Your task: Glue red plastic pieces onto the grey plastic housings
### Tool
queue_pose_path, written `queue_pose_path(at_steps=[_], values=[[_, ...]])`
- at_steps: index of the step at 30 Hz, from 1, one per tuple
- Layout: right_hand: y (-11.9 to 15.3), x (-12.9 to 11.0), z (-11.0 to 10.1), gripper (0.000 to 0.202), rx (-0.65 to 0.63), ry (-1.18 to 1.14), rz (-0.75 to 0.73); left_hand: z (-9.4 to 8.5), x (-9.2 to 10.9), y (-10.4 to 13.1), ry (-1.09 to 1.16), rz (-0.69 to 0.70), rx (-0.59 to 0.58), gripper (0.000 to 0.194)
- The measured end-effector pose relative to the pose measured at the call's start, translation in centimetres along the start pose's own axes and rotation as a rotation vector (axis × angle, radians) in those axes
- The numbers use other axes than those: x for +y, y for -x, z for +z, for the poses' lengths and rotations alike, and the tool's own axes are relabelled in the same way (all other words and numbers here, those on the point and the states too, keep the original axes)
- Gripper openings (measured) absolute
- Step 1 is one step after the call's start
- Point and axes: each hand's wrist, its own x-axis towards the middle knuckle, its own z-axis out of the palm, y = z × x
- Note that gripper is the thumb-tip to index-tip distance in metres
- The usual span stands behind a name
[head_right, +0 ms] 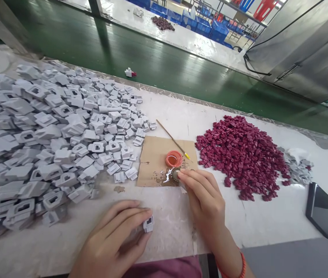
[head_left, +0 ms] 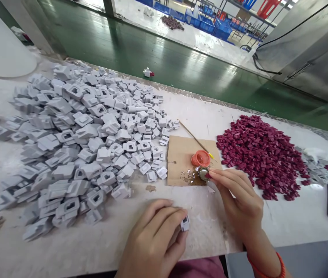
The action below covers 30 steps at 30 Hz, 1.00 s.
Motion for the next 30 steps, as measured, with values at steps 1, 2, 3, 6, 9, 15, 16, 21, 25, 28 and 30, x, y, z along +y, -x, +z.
queue_pose_path(at_steps=[1, 2, 3, 6, 9, 15, 16, 21, 25, 28, 30], values=[[0.2, -0.4, -0.1, 0.042, 0.018, -0.030, 0.017, 0.0, 0.0, 0.0, 0.017, -0.013, -0.006, 0.028], [0.5, -0.9, -0.3, 0.043, 0.035, -0.063, 0.052, 0.0, 0.0, -0.1, 0.034, -0.024, -0.005, 0.028], [0.9, -1.5, -0.5, 0.042, 0.045, -0.099, 0.103, 0.0, 0.0, -0.1, 0.050, -0.038, -0.007, 0.027], [2.7, -3.7, -0.9, 0.035, -0.007, -0.224, 0.224, -0.1, -0.1, -0.1, 0.093, -0.078, -0.015, 0.027], [4.4, -5.2, -0.7, 0.033, -0.080, -0.329, 0.160, -0.2, -0.1, -0.2, 0.119, -0.101, -0.010, 0.027], [5.4, -5.6, -0.1, 0.035, -0.149, -0.344, 0.112, -0.1, 0.2, -0.2, 0.139, -0.128, 0.010, 0.024], [5.3, -5.6, -0.1, 0.035, -0.147, -0.336, 0.109, -0.1, 0.2, -0.2, 0.140, -0.131, 0.011, 0.023], [4.5, -5.8, -0.5, 0.031, -0.199, -0.289, 0.050, -0.2, 0.3, -0.5, 0.146, -0.129, 0.019, 0.021], [4.3, -6.4, -0.2, 0.032, -0.211, -0.252, 0.022, 0.0, 0.2, -0.6, 0.130, -0.109, 0.015, 0.018], [4.5, -6.5, 0.2, 0.029, -0.183, -0.260, -0.006, 0.3, -0.1, -0.2, 0.046, -0.057, -0.002, 0.020], [4.6, -5.7, 0.1, 0.027, -0.185, -0.221, -0.007, 0.1, -0.4, 0.0, -0.013, 0.000, -0.021, 0.021]])
